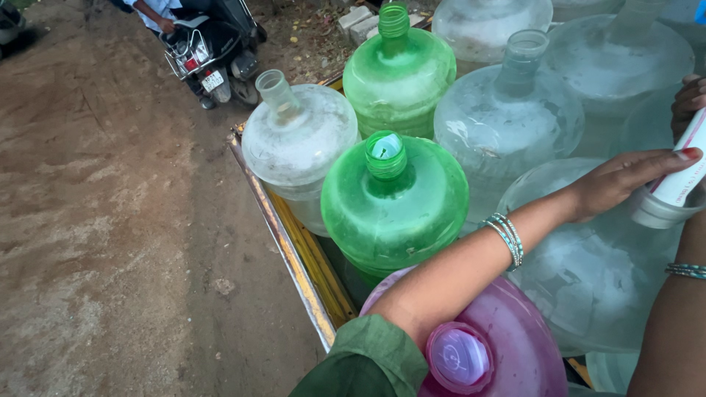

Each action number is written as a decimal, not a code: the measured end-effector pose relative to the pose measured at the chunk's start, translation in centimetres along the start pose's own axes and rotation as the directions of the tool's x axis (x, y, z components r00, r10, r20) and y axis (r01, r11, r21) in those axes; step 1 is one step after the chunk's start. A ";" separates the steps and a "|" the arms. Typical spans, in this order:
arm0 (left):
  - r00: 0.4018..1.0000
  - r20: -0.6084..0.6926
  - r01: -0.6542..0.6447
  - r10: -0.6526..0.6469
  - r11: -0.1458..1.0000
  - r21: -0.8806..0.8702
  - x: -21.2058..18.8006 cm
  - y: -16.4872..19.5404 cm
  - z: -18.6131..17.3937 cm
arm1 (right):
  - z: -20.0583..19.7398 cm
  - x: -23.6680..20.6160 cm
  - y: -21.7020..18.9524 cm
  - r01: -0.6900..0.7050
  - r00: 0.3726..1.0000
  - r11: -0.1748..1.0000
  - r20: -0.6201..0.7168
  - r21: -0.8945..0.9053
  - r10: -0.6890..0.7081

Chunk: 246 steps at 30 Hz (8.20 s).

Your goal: The person uses a handheld pump to fill large plastic water jugs arranged on a cart. They repeatedly insert the pump into the neck of each jug, operate the pump, and move to the next jug. The jugs are mostly clear with some green and purple ones visible.

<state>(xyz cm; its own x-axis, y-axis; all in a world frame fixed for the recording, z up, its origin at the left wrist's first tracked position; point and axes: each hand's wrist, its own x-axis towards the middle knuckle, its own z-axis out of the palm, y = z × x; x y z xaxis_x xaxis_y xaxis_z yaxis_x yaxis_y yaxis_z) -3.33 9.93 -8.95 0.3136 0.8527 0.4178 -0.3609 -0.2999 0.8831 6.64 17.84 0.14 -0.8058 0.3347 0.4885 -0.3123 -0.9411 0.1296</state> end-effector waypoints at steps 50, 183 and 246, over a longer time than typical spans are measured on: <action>1.000 -0.013 -0.009 0.009 1.000 -0.014 -0.2 0.4 0.0 | 0.8 -0.6 -1.8 -0.026 0.996 0.963 -0.093 -0.267 0.001; 0.998 0.035 -0.057 0.057 0.998 -0.004 -2.8 4.7 2.0 | 4.4 -0.4 -0.6 0.048 0.821 0.580 -0.298 -0.813 -0.486; 0.999 0.028 -0.037 0.039 0.997 -0.065 -2.4 3.8 1.6 | 4.4 -0.3 -0.4 0.048 0.821 0.649 -0.340 -0.760 -0.459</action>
<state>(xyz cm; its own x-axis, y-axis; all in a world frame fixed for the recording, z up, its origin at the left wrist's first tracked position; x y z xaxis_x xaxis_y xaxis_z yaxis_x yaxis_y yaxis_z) -4.06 6.08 -6.28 0.3241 0.8278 0.4579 -0.4282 -0.3033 0.8513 9.25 17.86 3.75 -0.6889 0.7233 0.0480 -0.6237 -0.5577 -0.5476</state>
